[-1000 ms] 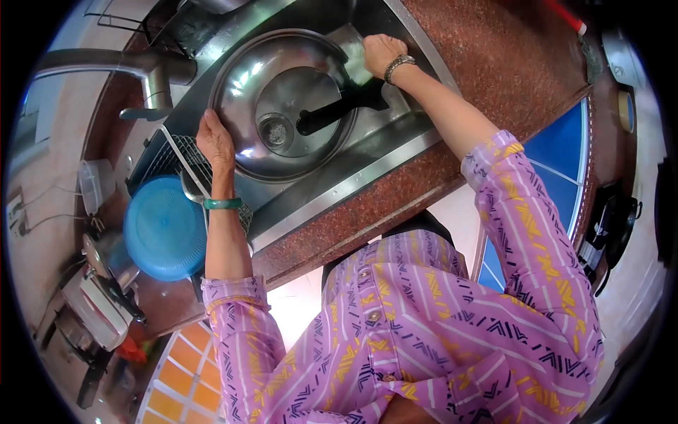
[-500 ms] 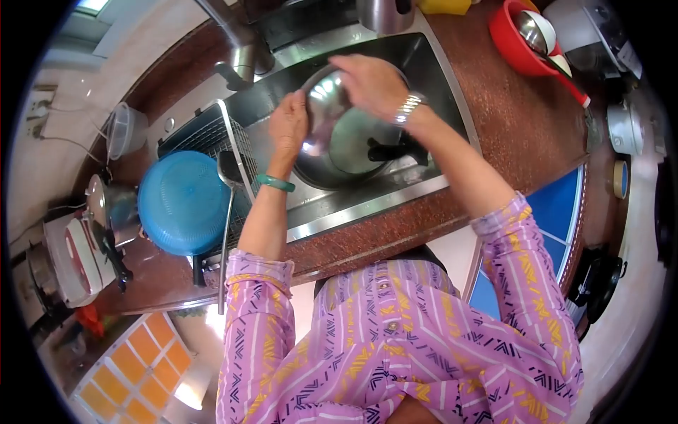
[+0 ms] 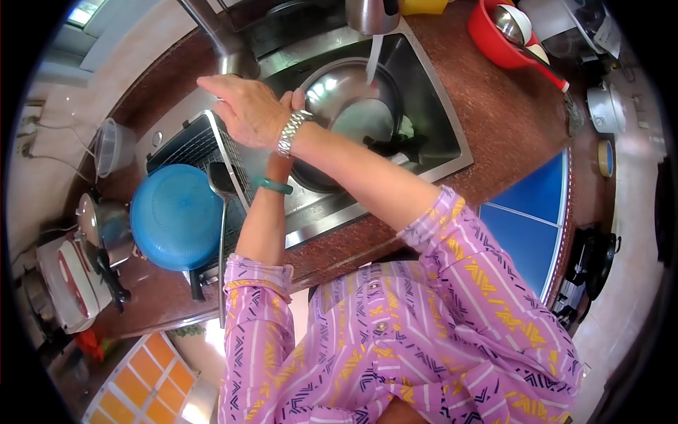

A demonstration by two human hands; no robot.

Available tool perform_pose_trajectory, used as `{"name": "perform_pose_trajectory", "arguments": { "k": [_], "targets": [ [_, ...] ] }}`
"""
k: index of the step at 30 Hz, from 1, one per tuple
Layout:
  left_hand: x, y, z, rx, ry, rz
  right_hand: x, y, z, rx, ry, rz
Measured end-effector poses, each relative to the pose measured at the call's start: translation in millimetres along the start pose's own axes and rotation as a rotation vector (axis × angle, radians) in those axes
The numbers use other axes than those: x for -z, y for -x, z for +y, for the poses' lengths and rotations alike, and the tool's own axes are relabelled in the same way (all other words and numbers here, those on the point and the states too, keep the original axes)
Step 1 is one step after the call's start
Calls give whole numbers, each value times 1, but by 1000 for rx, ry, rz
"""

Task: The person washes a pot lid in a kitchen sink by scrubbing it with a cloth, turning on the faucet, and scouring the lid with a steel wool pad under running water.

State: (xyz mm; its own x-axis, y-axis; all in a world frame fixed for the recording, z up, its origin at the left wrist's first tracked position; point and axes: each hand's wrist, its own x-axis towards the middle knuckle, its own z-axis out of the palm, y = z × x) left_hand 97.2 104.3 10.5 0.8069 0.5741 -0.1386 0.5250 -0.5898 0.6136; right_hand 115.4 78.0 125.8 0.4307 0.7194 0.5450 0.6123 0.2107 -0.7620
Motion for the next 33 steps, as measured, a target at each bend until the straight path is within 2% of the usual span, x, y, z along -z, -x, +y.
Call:
{"name": "perform_pose_trajectory", "arguments": {
  "k": [1, 2, 4, 5, 7, 8, 12, 14, 18, 21, 28, 33],
  "targets": [
    [5, 5, 7, 132, 22, -123, 0, 7, 1, 47, -38, 94],
    [5, 16, 14, -22, -87, 95, 15, 14, -4, 11, -20, 61],
    [-12, 9, -8, -145, -29, 319, 40, 41, 19, -175, -23, 50],
    [-29, -2, -35, -112, 136, 323, 50, 56, 42, -412, -175, 87],
    [6, 11, 19, 84, 331, 241, 89, 69, 66, -951, -539, 326],
    [7, 13, 21, 81, 340, 238, 104, 73, 76, -975, -576, 432],
    [7, 16, 31, 24, 273, 289, 146, 75, 100, -1023, -579, 360],
    [7, 17, 36, 19, 238, 301, 157, 65, 99, -1035, -619, 167],
    [8, 17, 45, 33, 256, 278, 170, 46, 91, -1061, -798, -4],
    [10, 16, 53, 51, 213, 266, 178, 34, 84, -1169, -834, -10],
    [15, 10, 63, -31, 221, 227, 186, 33, 62, -1125, -727, -130],
    [14, -1, 62, -94, 254, 214, 194, 42, 66, -1120, -733, -112]
  ]
}}
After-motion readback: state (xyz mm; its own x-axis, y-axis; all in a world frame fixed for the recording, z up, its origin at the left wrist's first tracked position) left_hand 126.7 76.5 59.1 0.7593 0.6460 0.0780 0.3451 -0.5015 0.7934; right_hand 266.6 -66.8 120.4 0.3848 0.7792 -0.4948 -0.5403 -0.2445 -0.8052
